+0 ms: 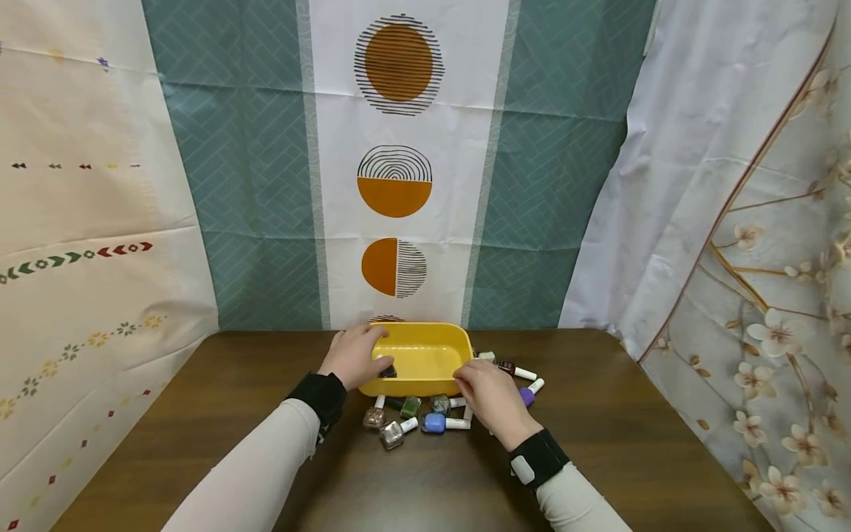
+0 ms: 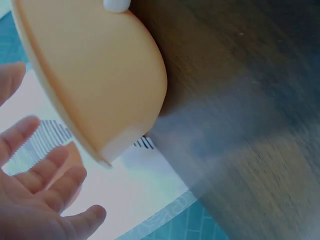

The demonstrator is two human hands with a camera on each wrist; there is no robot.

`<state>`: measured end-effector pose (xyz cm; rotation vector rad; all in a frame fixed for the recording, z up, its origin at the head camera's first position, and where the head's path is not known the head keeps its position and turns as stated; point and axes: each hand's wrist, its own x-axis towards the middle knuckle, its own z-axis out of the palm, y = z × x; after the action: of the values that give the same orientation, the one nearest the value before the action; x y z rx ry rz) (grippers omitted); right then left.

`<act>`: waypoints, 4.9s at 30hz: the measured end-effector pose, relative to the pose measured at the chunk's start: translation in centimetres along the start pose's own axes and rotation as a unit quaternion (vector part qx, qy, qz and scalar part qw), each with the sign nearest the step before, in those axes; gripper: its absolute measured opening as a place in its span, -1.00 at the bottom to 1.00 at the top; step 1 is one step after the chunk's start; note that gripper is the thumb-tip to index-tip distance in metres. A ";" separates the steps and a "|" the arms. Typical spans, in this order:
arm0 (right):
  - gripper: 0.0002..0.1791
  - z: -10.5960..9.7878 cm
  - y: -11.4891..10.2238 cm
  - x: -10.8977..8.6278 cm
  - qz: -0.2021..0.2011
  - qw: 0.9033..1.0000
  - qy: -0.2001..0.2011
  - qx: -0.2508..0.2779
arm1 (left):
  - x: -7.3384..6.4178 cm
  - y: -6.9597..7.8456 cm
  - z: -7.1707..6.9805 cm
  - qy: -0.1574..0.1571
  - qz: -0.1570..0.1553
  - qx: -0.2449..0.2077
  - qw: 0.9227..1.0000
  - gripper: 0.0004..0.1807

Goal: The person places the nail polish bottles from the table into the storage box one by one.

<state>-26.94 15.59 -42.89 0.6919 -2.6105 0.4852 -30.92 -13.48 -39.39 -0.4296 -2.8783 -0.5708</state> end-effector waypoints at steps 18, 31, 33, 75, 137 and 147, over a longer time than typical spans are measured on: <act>-0.83 -0.1 0.0 -0.1 0.009 1.000 -0.003 -0.002 | -6.7 1.1 -1.9 0.076 0.052 -0.008 0.996 -0.31; -0.83 -0.4 0.0 0.3 0.005 1.000 -0.010 -0.003 | -10.0 1.4 -1.4 0.043 0.051 -0.022 0.998 -0.35; -0.83 -0.3 -0.1 0.3 0.008 1.000 -0.013 -0.001 | -10.4 1.3 -0.9 0.034 0.057 -0.021 0.998 -0.42; -0.82 -0.2 0.0 0.1 0.005 1.000 -0.011 -0.004 | -9.6 0.6 2.4 -0.043 0.097 -0.004 0.994 -0.56; -0.86 -0.1 0.0 0.1 -0.006 1.000 -0.003 -0.002 | -8.7 2.1 -3.3 0.014 0.110 0.023 0.994 -0.61; -0.85 -0.2 -0.1 0.1 0.000 1.000 -0.005 0.003 | -8.2 2.6 -3.7 0.017 0.116 0.017 0.993 -0.62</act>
<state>-26.86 15.57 -42.64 0.6988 -2.6184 0.4899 -21.96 -14.66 -36.93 -0.7288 -2.7494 -0.4824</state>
